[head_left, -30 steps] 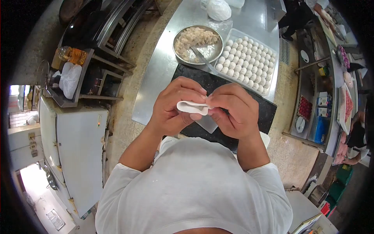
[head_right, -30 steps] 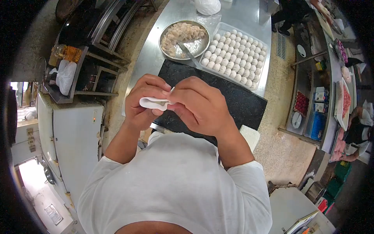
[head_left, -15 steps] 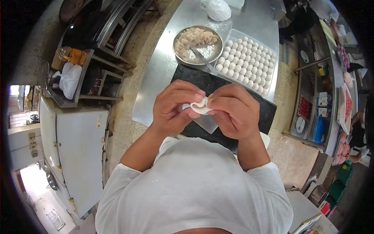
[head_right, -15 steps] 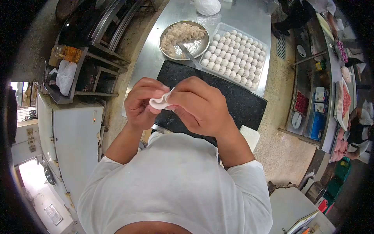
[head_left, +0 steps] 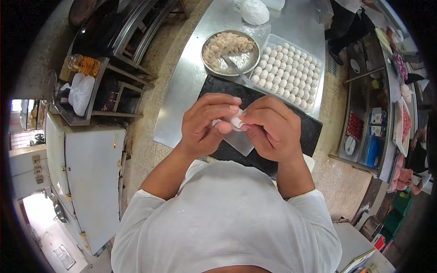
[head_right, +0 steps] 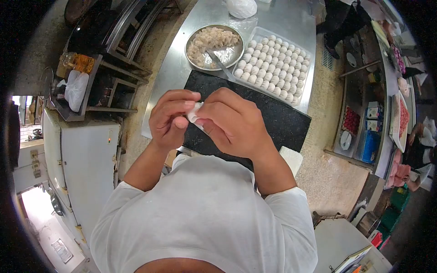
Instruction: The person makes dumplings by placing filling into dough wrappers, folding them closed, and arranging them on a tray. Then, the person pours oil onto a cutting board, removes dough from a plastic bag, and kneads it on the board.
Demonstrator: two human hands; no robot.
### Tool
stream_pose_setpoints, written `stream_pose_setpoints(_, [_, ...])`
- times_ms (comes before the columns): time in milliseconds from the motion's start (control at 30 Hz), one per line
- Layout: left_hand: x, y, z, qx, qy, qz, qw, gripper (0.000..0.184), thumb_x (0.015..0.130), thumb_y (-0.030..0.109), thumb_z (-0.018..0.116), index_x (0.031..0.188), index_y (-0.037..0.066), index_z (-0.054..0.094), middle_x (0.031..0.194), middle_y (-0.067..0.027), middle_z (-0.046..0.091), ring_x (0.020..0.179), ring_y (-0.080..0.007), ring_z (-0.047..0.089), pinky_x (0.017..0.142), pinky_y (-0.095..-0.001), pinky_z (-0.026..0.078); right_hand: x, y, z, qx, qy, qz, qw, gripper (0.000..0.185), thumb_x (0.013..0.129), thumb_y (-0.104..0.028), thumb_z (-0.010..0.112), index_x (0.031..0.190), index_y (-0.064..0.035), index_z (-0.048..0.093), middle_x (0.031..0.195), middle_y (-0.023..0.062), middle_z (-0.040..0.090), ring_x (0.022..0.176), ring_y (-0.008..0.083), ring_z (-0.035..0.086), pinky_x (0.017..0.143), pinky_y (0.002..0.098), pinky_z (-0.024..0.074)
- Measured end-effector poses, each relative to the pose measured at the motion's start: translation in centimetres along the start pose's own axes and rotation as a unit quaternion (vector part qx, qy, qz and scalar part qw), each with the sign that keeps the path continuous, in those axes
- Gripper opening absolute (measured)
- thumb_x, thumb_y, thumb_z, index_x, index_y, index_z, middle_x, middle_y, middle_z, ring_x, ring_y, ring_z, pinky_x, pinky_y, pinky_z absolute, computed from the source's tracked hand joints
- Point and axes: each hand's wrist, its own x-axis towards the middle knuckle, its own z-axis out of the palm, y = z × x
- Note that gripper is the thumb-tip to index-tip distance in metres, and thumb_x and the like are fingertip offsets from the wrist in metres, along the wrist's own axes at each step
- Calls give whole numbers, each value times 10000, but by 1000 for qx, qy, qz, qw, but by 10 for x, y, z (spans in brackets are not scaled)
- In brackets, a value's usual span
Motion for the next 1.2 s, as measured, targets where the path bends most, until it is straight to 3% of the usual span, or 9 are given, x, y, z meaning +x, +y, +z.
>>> stream_pose_setpoints(100, [-6, 0, 5, -40, 75, -9, 996, 238, 953, 235, 664, 1078, 33, 682, 1051, -150, 713, 936, -268, 693, 791, -353, 554, -1, -1, 1, -1, -4, 2, 1000, 238, 711, 18, 773, 914, -45, 666, 857, 99, 641, 712, 253, 645, 599, 324, 528])
stream_pose_setpoints(300, [1, 0, -5, 58, -34, 27, 997, 286, 961, 172, 651, 1215, 45, 623, 1142, -160, 673, 981, -273, 681, 828, -351, 556, -1, 6, 7, -5, 23, -9, 1000, 243, 698, 28, 766, 905, -49, 665, 837, 95, 629, 705, 250, 639, 592, 319, 524])
stream_pose_setpoints(400, [-13, -1, 2, -110, 8, -132, 985, 387, 973, 144, 625, 1341, 55, 540, 1222, -132, 623, 1052, -251, 659, 870, -348, 552, -12, 15, 9, -16, 8, 67, 998, 249, 690, 24, 768, 902, -56, 664, 835, 90, 625, 755, 263, 637, 664, 339, 530])
stream_pose_setpoints(467, [-20, -9, 0, -271, 8, -353, 895, 505, 973, 126, 614, 1445, 71, 442, 1307, -100, 562, 1112, -223, 627, 911, -344, 545, -13, 25, 13, -28, 7, 75, 997, 283, 704, -12, 783, 958, -59, 669, 846, 87, 625, 827, 269, 640, 774, 367, 525])
stream_pose_setpoints(667, [-18, -10, -12, -554, 58, -406, 725, 639, 947, 141, 648, 1507, 62, 349, 1315, -105, 565, 1194, -221, 590, 941, -374, 559, -7, 26, 21, 120, -56, 122, 984, 436, 745, -85, 802, 1157, -51, 665, 1089, 131, 682, 1033, 294, 661, 915, 379, 512])
stream_pose_setpoints(900, [-30, -28, -19, -458, 87, -417, 780, 542, 987, 132, 572, 1488, 41, 385, 1218, -69, 577, 1047, -165, 610, 871, -324, 542, -11, 44, 28, 74, -89, 177, 977, 420, 770, -63, 789, 1171, -33, 666, 1171, 153, 675, 1023, 305, 681, 854, 359, 554])
stream_pose_setpoints(967, [-31, -28, -22, -304, 6, -385, 871, 474, 993, 82, 509, 1461, 75, 436, 1233, -46, 556, 936, -88, 533, 819, -281, 510, -11, 47, 34, 89, -106, 190, 972, 386, 774, -10, 766, 1148, -24, 674, 1150, 158, 681, 967, 283, 704, 777, 329, 584])
stream_pose_setpoints(1067, [-32, -33, -23, -267, 28, -402, 875, 460, 968, 44, 484, 1428, 47, 475, 1059, -17, 583, 914, -84, 557, 775, -262, 494, -11, 55, 38, 56, -135, 178, 973, 345, 779, 23, 747, 1115, -20, 680, 1152, 166, 674, 940, 267, 713, 736, 314, 596])
stream_pose_setpoints(1200, [-38, -50, -21, -247, 26, -432, 867, 452, 952, 25, 469, 1401, 55, 507, 1084, -24, 600, 856, -69, 538, 772, -253, 487, -12, 68, 44, 37, -154, 190, 969, 326, 776, 20, 747, 1093, -16, 680, 1152, 159, 672, 949, 272, 706, 751, 325, 592])
